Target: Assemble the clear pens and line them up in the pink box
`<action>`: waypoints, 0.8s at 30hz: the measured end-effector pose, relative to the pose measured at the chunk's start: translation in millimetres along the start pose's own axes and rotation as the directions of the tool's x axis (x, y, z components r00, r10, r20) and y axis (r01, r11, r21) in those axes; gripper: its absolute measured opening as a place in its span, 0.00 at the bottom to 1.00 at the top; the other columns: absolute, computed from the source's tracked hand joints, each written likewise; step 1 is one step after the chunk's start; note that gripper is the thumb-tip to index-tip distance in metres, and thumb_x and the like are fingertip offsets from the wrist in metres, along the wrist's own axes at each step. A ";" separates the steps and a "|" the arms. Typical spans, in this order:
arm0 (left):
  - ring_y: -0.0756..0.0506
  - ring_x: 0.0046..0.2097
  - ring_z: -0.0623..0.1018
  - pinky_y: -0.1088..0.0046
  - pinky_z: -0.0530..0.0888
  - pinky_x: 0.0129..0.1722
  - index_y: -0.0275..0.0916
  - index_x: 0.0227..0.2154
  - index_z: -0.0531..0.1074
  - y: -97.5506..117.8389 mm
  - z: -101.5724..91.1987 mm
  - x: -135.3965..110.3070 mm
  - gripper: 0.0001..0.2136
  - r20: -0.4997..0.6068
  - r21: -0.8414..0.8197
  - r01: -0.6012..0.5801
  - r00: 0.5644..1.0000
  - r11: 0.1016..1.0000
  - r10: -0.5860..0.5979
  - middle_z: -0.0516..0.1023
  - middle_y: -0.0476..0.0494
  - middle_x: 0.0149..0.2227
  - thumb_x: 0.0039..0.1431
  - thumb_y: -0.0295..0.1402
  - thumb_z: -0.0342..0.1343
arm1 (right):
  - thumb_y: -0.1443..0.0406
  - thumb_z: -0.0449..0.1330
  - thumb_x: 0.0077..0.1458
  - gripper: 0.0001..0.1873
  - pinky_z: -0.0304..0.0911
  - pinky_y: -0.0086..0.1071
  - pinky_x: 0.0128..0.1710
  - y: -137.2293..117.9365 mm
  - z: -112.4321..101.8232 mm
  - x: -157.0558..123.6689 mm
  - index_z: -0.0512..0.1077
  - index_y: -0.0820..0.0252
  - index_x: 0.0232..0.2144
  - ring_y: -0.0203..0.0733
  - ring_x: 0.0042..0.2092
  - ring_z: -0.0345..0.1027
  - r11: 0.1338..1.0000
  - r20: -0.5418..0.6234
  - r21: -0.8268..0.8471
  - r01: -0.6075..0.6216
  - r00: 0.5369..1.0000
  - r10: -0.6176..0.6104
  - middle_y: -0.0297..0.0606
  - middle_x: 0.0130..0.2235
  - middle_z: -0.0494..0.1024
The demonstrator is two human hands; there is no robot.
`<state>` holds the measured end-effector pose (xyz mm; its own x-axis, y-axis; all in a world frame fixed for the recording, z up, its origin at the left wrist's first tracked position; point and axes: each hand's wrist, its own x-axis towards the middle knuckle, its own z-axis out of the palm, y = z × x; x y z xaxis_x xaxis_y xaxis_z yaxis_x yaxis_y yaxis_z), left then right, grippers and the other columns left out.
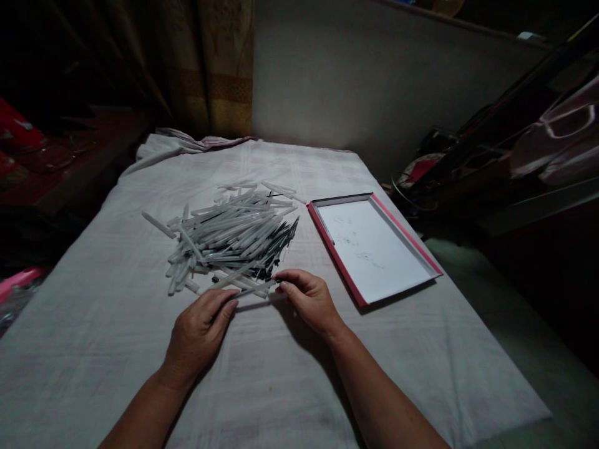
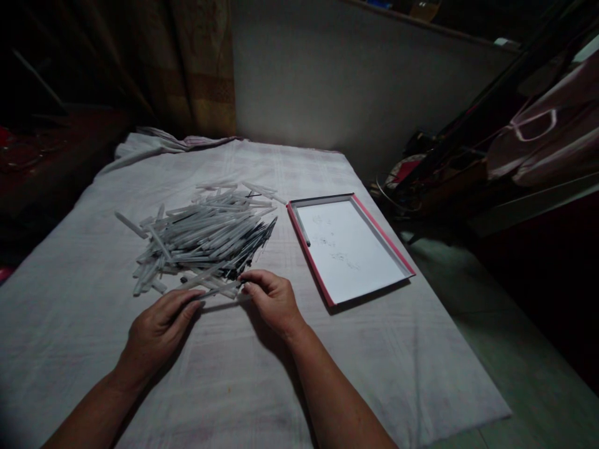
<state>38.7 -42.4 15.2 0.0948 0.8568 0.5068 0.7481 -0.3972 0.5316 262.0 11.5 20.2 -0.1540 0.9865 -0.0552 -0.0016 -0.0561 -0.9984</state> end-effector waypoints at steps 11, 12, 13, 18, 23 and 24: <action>0.45 0.39 0.83 0.71 0.79 0.40 0.42 0.42 0.78 -2.8 1.6 -2.8 0.11 0.027 -0.021 0.019 0.999 1.000 -0.018 0.84 0.44 0.39 0.66 0.38 0.53 | 0.61 0.60 0.55 0.11 0.69 0.31 0.37 0.3 -2.4 -1.3 0.80 0.58 0.36 0.39 0.33 0.75 0.975 0.069 -0.174 0.135 0.990 -0.125 0.37 0.32 0.82; 0.45 0.39 0.83 0.72 0.79 0.40 0.42 0.43 0.78 -3.0 1.6 -3.0 0.10 0.027 -0.020 0.008 1.000 1.000 -0.007 0.84 0.44 0.39 0.66 0.37 0.53 | 0.61 0.60 0.56 0.11 0.69 0.31 0.36 -0.1 -3.2 -1.4 0.80 0.59 0.35 0.39 0.33 0.75 0.963 0.084 -0.219 0.160 0.986 -0.145 0.37 0.32 0.82; 0.46 0.39 0.83 0.72 0.79 0.40 0.42 0.43 0.78 -3.0 1.5 -3.2 0.10 0.026 -0.020 -0.003 1.000 1.000 0.004 0.84 0.44 0.39 0.66 0.37 0.54 | 0.61 0.59 0.57 0.11 0.68 0.30 0.36 -0.5 -4.1 -1.4 0.79 0.59 0.34 0.39 0.33 0.74 0.946 0.101 -0.266 0.183 0.982 -0.161 0.37 0.31 0.82; 0.46 0.40 0.83 0.72 0.79 0.41 0.42 0.43 0.78 -2.4 1.2 -3.8 0.10 0.038 -0.024 0.003 0.999 1.000 -0.002 0.84 0.45 0.39 0.66 0.37 0.54 | 0.58 0.54 0.62 0.19 0.61 0.27 0.29 0.9 -7.5 -1.6 0.73 0.59 0.22 0.35 0.27 0.67 0.867 0.147 -0.452 0.209 0.976 -0.158 0.34 0.23 0.74; 0.45 0.40 0.83 0.71 0.79 0.42 0.43 0.43 0.78 -3.2 2.3 -4.2 0.10 0.039 -0.025 0.013 0.999 1.000 -0.012 0.84 0.45 0.39 0.66 0.38 0.54 | 0.55 0.53 0.63 0.17 0.61 0.27 0.27 6.2 -8.8 -2.3 0.74 0.59 0.30 0.35 0.26 0.67 0.919 0.174 -0.361 0.158 0.980 -0.100 0.33 0.24 0.74; 0.45 0.40 0.83 0.72 0.78 0.42 0.42 0.43 0.78 -3.4 2.5 -4.2 0.10 0.033 -0.024 0.008 0.999 1.000 -0.007 0.84 0.45 0.39 0.66 0.37 0.54 | 0.56 0.54 0.62 0.14 0.62 0.27 0.27 6.5 -8.9 -2.5 0.74 0.59 0.35 0.36 0.26 0.68 0.938 0.178 -0.314 0.147 0.980 -0.094 0.33 0.25 0.76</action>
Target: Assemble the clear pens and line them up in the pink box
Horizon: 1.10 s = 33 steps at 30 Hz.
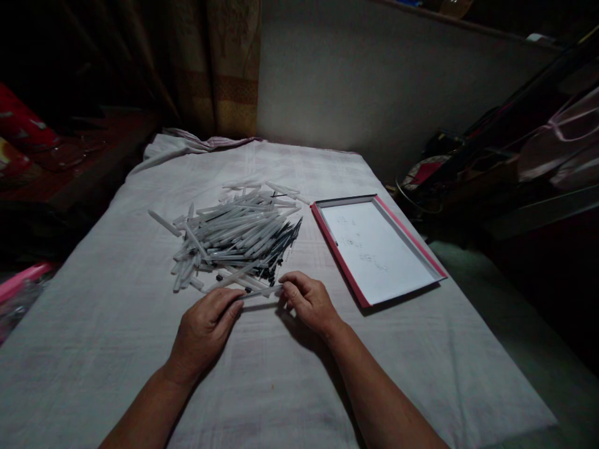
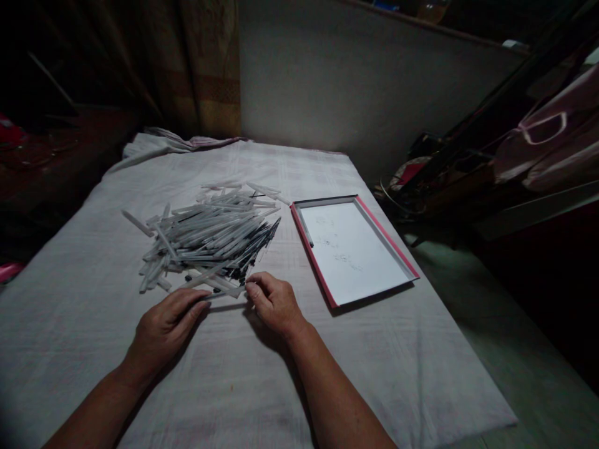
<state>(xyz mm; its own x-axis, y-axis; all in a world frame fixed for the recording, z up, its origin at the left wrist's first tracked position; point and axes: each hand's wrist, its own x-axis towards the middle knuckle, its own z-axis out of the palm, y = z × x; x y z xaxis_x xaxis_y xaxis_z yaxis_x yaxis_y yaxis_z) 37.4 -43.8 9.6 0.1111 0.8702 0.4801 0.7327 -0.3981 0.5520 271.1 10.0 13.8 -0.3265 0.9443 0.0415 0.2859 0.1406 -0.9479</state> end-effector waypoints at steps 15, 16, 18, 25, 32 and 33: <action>0.45 0.39 0.83 0.72 0.78 0.41 0.42 0.42 0.79 0.5 0.6 0.3 0.10 -0.014 -0.006 0.022 1.000 1.000 -0.022 0.84 0.44 0.39 0.66 0.37 0.54 | 0.59 0.59 0.57 0.09 0.63 0.28 0.27 0.0 -0.4 0.8 0.73 0.58 0.36 0.35 0.27 0.67 0.992 0.004 0.120 -0.027 1.000 0.026 0.32 0.27 0.75; 0.46 0.39 0.83 0.72 0.78 0.41 0.42 0.42 0.79 0.7 0.7 0.5 0.10 -0.018 -0.006 0.016 1.000 1.000 -0.016 0.84 0.44 0.38 0.66 0.37 0.54 | 0.59 0.59 0.57 0.09 0.63 0.27 0.27 -1.0 -0.5 0.8 0.73 0.59 0.35 0.35 0.27 0.67 0.993 -0.001 0.116 -0.023 1.000 0.024 0.32 0.27 0.75; 0.46 0.39 0.83 0.73 0.78 0.40 0.41 0.41 0.78 1.2 0.7 0.7 0.09 -0.029 -0.002 0.003 1.000 1.000 -0.003 0.84 0.44 0.38 0.66 0.36 0.54 | 0.59 0.58 0.58 0.10 0.62 0.27 0.27 -2.4 -0.2 0.9 0.72 0.59 0.29 0.35 0.26 0.66 0.996 -0.016 0.085 -0.020 1.000 0.021 0.32 0.25 0.74; 0.46 0.39 0.83 0.73 0.78 0.41 0.41 0.42 0.78 0.2 1.2 -0.2 0.09 -0.026 -0.007 0.003 1.000 1.000 -0.003 0.84 0.44 0.38 0.66 0.35 0.54 | 0.58 0.59 0.59 0.12 0.63 0.27 0.27 2.9 -0.6 -0.6 0.72 0.59 0.40 0.35 0.27 0.68 0.993 0.032 0.114 -0.026 0.999 0.023 0.33 0.28 0.76; 0.46 0.39 0.83 0.73 0.78 0.41 0.40 0.42 0.78 1.0 1.4 0.3 0.08 -0.038 -0.015 -0.017 0.999 1.000 0.016 0.83 0.44 0.38 0.66 0.34 0.55 | 0.57 0.57 0.60 0.12 0.62 0.28 0.26 3.1 0.4 0.0 0.72 0.58 0.33 0.36 0.26 0.67 0.995 0.037 0.088 -0.039 0.999 0.036 0.34 0.26 0.75; 0.46 0.39 0.83 0.73 0.78 0.41 0.40 0.42 0.78 1.0 1.4 0.3 0.08 -0.039 -0.020 -0.016 0.999 1.000 0.015 0.83 0.44 0.38 0.66 0.34 0.55 | 0.57 0.56 0.60 0.11 0.62 0.28 0.26 2.8 0.6 -0.1 0.72 0.58 0.35 0.36 0.26 0.67 0.995 0.044 0.088 -0.042 0.998 0.039 0.34 0.27 0.75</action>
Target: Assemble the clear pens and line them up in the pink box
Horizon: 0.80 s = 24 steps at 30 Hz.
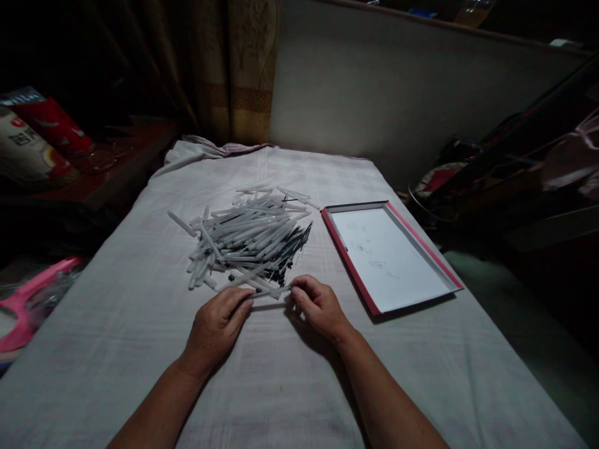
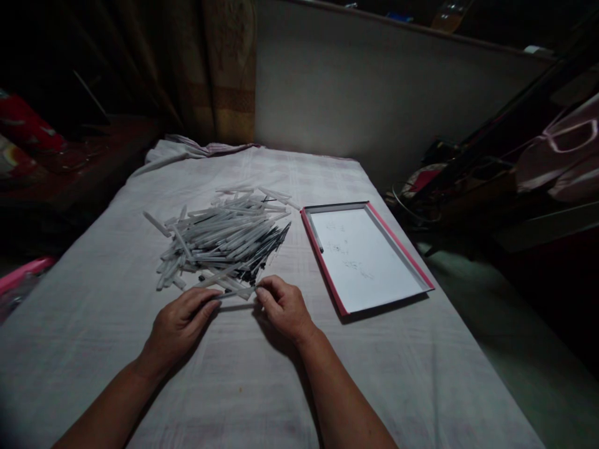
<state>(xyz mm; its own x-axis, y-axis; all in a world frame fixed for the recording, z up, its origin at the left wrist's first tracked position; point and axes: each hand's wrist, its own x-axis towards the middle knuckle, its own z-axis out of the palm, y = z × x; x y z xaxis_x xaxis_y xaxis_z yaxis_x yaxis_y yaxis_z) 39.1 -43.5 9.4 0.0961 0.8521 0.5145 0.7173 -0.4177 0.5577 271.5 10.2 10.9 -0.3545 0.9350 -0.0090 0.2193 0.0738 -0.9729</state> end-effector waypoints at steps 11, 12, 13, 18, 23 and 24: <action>0.46 0.40 0.83 0.71 0.78 0.42 0.41 0.42 0.78 -0.3 -0.3 -0.5 0.09 0.015 -0.024 0.048 0.999 0.999 -0.048 0.83 0.43 0.38 0.66 0.35 0.54 | 0.56 0.54 0.60 0.18 0.57 0.28 0.26 -6.9 -0.8 0.9 0.69 0.59 0.22 0.34 0.24 0.61 0.991 -0.019 -0.125 0.045 0.999 -0.048 0.32 0.22 0.69; 0.46 0.40 0.83 0.71 0.78 0.42 0.41 0.42 0.78 -0.4 -0.3 -0.4 0.09 0.012 -0.025 0.050 0.999 0.998 -0.049 0.83 0.43 0.38 0.66 0.35 0.55 | 0.55 0.54 0.60 0.20 0.56 0.27 0.25 -6.8 -0.6 1.2 0.68 0.58 0.21 0.34 0.24 0.61 0.989 -0.013 -0.140 0.046 0.999 -0.048 0.31 0.21 0.68; 0.46 0.40 0.82 0.71 0.78 0.42 0.42 0.42 0.78 -0.6 -0.2 -0.2 0.09 0.009 -0.025 0.047 0.999 0.999 -0.047 0.83 0.43 0.38 0.65 0.35 0.55 | 0.55 0.53 0.60 0.21 0.55 0.27 0.25 -6.4 -0.3 1.6 0.67 0.58 0.19 0.34 0.24 0.60 0.987 -0.008 -0.153 0.045 0.999 -0.047 0.31 0.20 0.67; 0.46 0.40 0.82 0.72 0.78 0.42 0.41 0.42 0.78 -1.2 0.4 0.6 0.08 -0.019 -0.035 0.031 0.999 0.999 -0.032 0.83 0.44 0.38 0.65 0.33 0.55 | 0.53 0.52 0.61 0.21 0.56 0.27 0.25 -2.4 0.2 2.9 0.67 0.58 0.21 0.34 0.23 0.60 0.995 -0.002 -0.102 0.018 1.000 -0.018 0.31 0.20 0.67; 0.47 0.40 0.82 0.73 0.78 0.42 0.41 0.42 0.78 -1.1 0.1 0.8 0.08 -0.021 -0.039 0.027 0.999 0.999 -0.027 0.82 0.44 0.38 0.65 0.32 0.56 | 0.56 0.55 0.60 0.13 0.60 0.27 0.27 -1.6 -2.6 2.5 0.71 0.58 0.31 0.35 0.26 0.65 0.998 0.046 -0.042 0.042 0.998 -0.040 0.32 0.25 0.72; 0.47 0.40 0.82 0.73 0.78 0.42 0.41 0.42 0.78 -1.2 0.0 0.8 0.08 -0.021 -0.039 0.025 0.999 0.999 -0.026 0.82 0.44 0.38 0.65 0.32 0.56 | 0.56 0.56 0.60 0.13 0.60 0.27 0.27 -2.0 -2.8 2.4 0.71 0.58 0.30 0.35 0.26 0.64 0.996 0.034 -0.062 0.057 0.998 -0.055 0.32 0.25 0.71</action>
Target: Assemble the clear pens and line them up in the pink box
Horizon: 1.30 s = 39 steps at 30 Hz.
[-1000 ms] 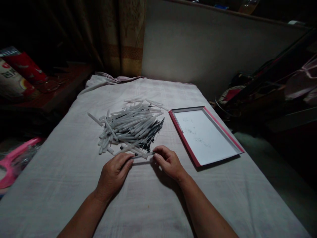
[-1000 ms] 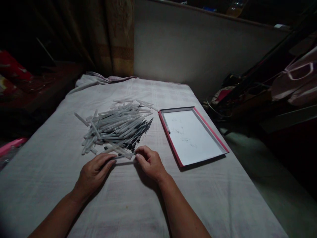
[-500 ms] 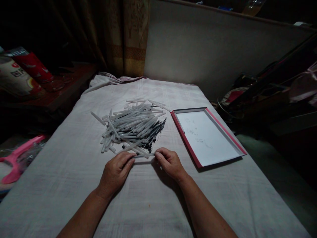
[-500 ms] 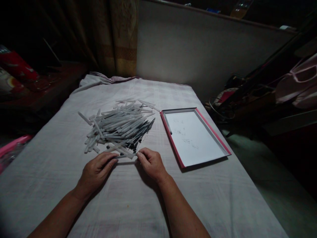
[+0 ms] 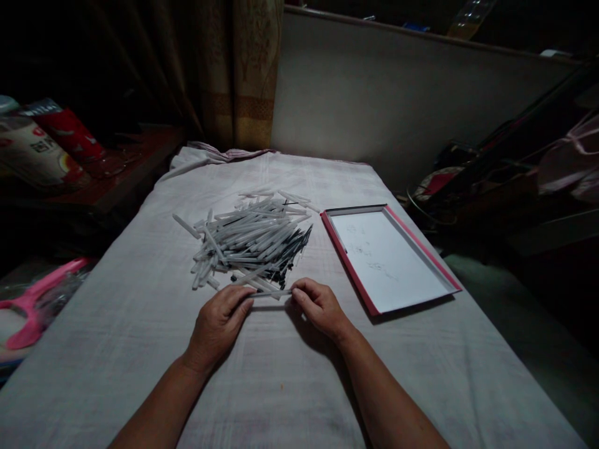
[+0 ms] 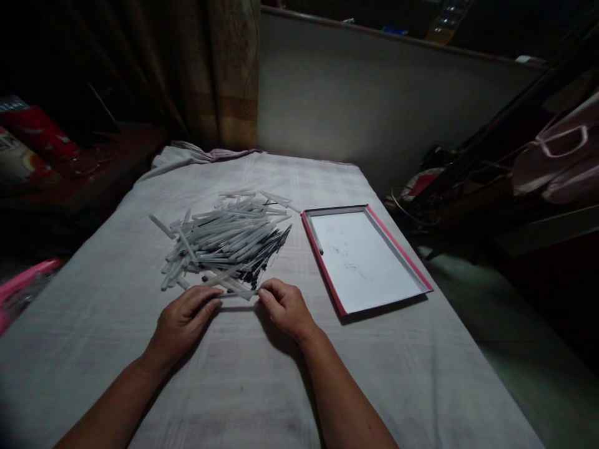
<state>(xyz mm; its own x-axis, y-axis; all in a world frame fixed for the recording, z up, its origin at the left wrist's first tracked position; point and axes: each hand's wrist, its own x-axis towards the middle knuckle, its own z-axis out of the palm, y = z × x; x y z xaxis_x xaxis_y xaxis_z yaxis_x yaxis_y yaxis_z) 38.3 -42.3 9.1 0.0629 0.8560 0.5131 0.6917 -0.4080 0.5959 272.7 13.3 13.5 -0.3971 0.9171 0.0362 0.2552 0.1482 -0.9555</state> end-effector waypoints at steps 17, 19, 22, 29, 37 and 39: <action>0.44 0.43 0.81 0.68 0.76 0.46 0.43 0.44 0.77 1.1 -6.5 4.1 0.09 -0.025 0.097 -0.037 0.999 0.995 0.040 0.82 0.43 0.41 0.65 0.36 0.55 | 0.56 0.58 0.58 0.13 0.61 0.27 0.26 -1.8 5.1 0.8 0.73 0.58 0.28 0.35 0.26 0.66 0.999 -0.066 0.031 -0.014 0.998 0.016 0.32 0.24 0.74; 0.42 0.45 0.80 0.65 0.75 0.48 0.43 0.44 0.77 -5.1 -17.3 8.8 0.09 -0.100 0.175 0.003 0.995 0.984 0.014 0.81 0.42 0.42 0.65 0.38 0.55 | 0.53 0.59 0.56 0.15 0.61 0.28 0.25 -1.7 3.9 2.6 0.72 0.58 0.28 0.35 0.24 0.65 0.993 -0.118 0.113 -0.039 0.992 0.052 0.32 0.23 0.73; 0.39 0.45 0.78 0.61 0.73 0.49 0.42 0.40 0.76 -21.6 -36.8 16.5 0.11 -0.258 0.371 0.179 0.963 0.911 -0.084 0.79 0.40 0.41 0.66 0.40 0.53 | 0.49 0.61 0.53 0.18 0.62 0.29 0.25 -2.5 1.8 5.4 0.71 0.58 0.27 0.35 0.22 0.65 0.966 -0.159 0.244 -0.084 0.979 0.125 0.32 0.21 0.74; 0.34 0.42 0.75 0.57 0.71 0.44 0.37 0.39 0.76 -48.2 -49.3 20.7 0.16 -0.127 0.669 0.263 0.962 0.695 -0.242 0.76 0.34 0.40 0.61 0.45 0.53 | 0.48 0.64 0.49 0.20 0.61 0.27 0.23 -0.9 1.2 7.6 0.71 0.59 0.27 0.33 0.22 0.65 0.925 -0.166 0.355 -0.135 0.965 0.205 0.32 0.23 0.75; 0.37 0.41 0.77 0.59 0.72 0.43 0.41 0.34 0.76 -44.9 -54.2 21.1 0.14 -0.216 0.452 0.382 0.924 0.806 -0.317 0.78 0.37 0.40 0.59 0.45 0.51 | 0.49 0.67 0.45 0.20 0.60 0.26 0.22 -3.3 -0.2 7.9 0.72 0.60 0.28 0.32 0.22 0.65 0.894 -0.159 0.418 -0.162 0.956 0.247 0.32 0.23 0.76; 0.41 0.36 0.77 0.64 0.73 0.38 0.43 0.34 0.75 -35.3 -55.0 19.5 0.15 -0.255 0.225 0.481 0.868 0.847 -0.425 0.79 0.41 0.39 0.57 0.48 0.54 | 0.50 0.68 0.42 0.20 0.59 0.26 0.21 -7.0 -1.6 7.9 0.72 0.59 0.28 0.32 0.21 0.64 0.867 -0.145 0.463 -0.184 0.949 0.279 0.32 0.23 0.76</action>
<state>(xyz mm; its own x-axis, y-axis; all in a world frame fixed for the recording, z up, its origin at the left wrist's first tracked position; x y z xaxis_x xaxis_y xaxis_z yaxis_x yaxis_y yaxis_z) -24.5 -28.6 32.1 -0.4229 0.8360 0.3497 0.7783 0.1374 0.6127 269.2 20.1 20.9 -0.1776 0.9657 -0.1895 -0.1135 -0.2114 -0.9708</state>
